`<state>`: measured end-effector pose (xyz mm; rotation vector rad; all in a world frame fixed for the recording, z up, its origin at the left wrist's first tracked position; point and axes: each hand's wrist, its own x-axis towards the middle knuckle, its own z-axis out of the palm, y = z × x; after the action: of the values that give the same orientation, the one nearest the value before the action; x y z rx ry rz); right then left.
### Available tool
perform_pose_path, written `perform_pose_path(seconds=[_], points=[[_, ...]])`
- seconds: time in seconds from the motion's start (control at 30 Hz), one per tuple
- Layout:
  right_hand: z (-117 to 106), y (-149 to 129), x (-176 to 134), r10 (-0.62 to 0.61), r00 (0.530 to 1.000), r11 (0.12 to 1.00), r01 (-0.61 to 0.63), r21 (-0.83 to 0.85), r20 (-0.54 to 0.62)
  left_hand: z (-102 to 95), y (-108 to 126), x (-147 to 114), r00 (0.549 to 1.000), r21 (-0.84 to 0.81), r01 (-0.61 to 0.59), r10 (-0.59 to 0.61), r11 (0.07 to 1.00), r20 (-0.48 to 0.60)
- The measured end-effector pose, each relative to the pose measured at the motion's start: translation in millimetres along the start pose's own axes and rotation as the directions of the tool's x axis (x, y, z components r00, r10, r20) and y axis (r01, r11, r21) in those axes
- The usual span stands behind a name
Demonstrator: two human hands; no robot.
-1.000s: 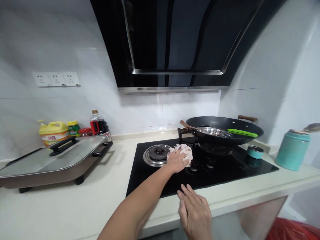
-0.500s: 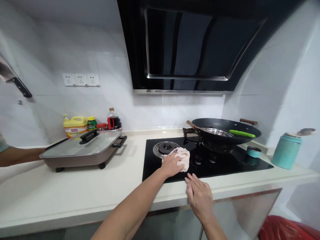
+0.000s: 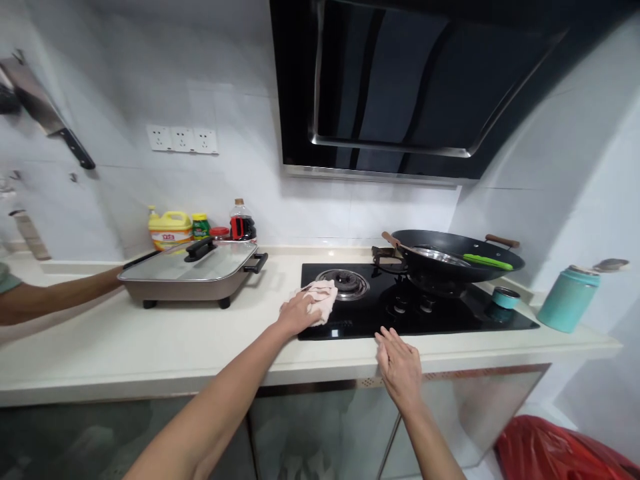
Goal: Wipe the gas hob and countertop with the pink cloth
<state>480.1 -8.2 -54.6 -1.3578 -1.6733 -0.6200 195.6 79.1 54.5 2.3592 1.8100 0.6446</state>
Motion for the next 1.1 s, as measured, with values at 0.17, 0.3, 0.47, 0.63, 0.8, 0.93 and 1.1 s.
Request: perform_pose_path(seconds=[0.17,0.3,0.47,0.63,0.8,0.93,1.1], points=[[2,-3,-10,0.021,0.997,0.999,-0.018,0.038,-0.068,-11.8,-10,-48,0.997,-0.002,0.070,-0.070,0.998,-0.038],[1,-7,-17,0.023,0.994,0.996,-0.014,0.090,-0.105,-8.3,6,-90,0.996,0.007,0.037,-0.036,0.999,-0.077],[-2,-5,-19,-0.027,0.994,0.995,0.037,0.093,-0.102,-1.8,24,-106,0.995,0.041,0.015,-0.011,0.999,-0.099],[-3,-3,-18,-0.050,0.995,0.995,0.057,0.080,-0.089,1.3,43,-76,0.997,0.130,-0.072,0.077,0.989,-0.030],[-5,-5,-17,-0.039,0.997,0.998,0.043,0.050,-0.064,19.2,81,-26,0.990,0.087,-0.139,0.136,0.986,0.045],[-6,-5,-17,-0.042,0.996,0.998,0.044,0.037,-0.074,45.0,111,22,0.992,0.070,-0.130,0.129,0.989,0.018],[-3,-5,-18,-0.042,0.993,0.997,0.049,0.058,-0.110,74.5,139,81,0.983,0.053,-0.179,0.177,0.982,0.040]])
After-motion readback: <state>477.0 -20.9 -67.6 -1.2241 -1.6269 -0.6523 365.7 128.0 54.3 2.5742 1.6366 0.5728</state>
